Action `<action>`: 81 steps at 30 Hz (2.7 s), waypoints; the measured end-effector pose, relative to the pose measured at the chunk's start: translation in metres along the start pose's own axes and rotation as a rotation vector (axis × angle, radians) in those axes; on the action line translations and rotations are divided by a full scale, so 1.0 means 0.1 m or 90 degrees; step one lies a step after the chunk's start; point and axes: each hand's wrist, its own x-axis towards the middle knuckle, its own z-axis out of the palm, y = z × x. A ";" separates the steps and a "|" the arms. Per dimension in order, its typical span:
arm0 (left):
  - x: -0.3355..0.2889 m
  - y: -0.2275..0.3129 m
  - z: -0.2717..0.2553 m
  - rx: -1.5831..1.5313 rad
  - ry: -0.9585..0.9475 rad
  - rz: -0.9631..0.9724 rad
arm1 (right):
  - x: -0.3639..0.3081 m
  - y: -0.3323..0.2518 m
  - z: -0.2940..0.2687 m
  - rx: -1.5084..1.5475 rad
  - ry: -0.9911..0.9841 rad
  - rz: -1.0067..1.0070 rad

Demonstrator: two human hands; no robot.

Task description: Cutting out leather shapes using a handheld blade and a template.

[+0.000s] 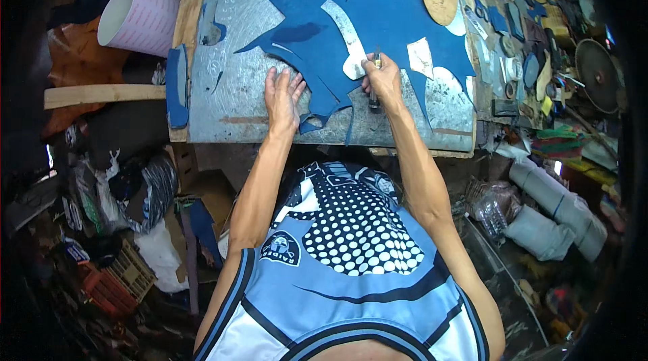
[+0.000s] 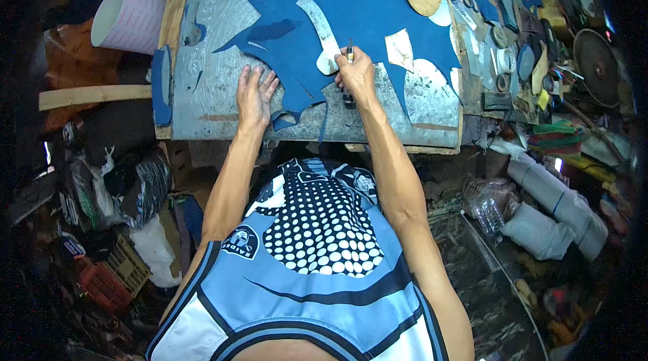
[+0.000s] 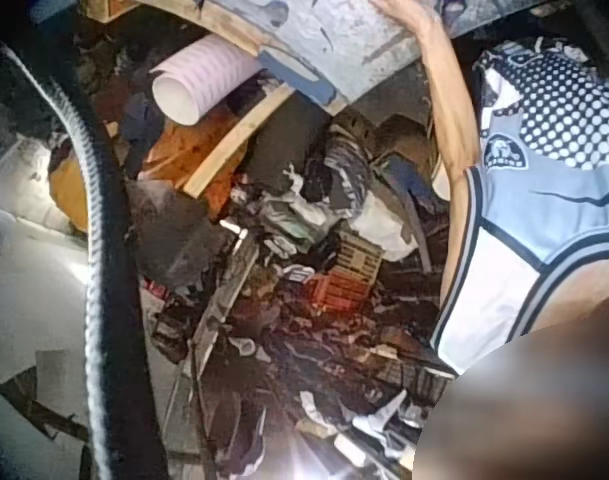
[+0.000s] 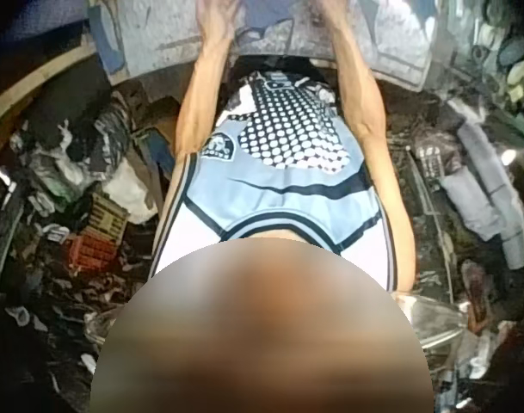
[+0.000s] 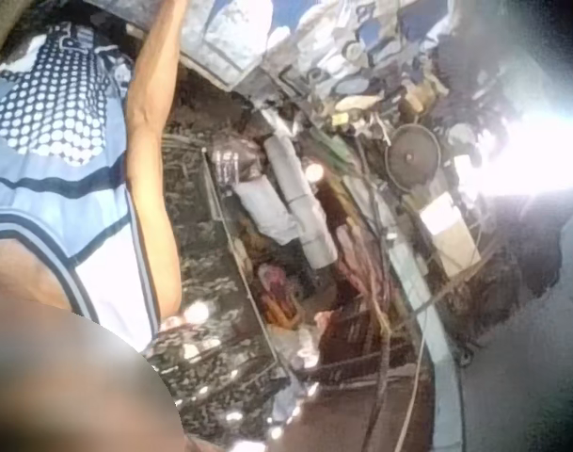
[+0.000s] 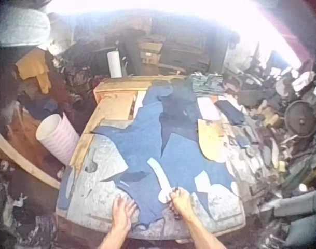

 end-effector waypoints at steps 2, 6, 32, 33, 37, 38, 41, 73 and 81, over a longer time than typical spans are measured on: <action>0.04 -0.03 -0.02 0.062 -0.024 -0.040 | -0.01 -0.04 0.02 -0.050 0.006 0.000; 0.03 0.03 -0.09 0.327 -0.048 -0.018 | 0.00 0.01 0.10 -0.049 -0.006 -0.027; -0.01 1.44 -1.84 0.766 -0.016 0.503 | 0.18 0.20 -0.05 -0.113 0.064 -0.088; -0.08 1.34 -1.82 0.796 -0.016 0.496 | 0.21 0.21 -0.05 -0.126 0.078 -0.085; -0.21 1.38 -1.89 0.957 0.125 0.449 | 0.30 0.35 -0.14 -0.159 0.088 -0.088; -0.18 1.36 -1.97 0.954 0.121 0.450 | 0.35 0.43 -0.18 -0.185 0.110 -0.114; -0.07 1.30 -2.30 1.024 0.210 0.388 | 0.41 0.42 -0.15 -0.230 0.135 -0.140; -0.63 0.21 -0.22 0.685 -0.259 0.183 | 0.31 -0.04 -1.31 -0.064 0.191 -0.014; -0.48 -0.30 0.32 0.621 -0.233 0.008 | 0.48 0.19 -2.22 0.001 0.181 -0.017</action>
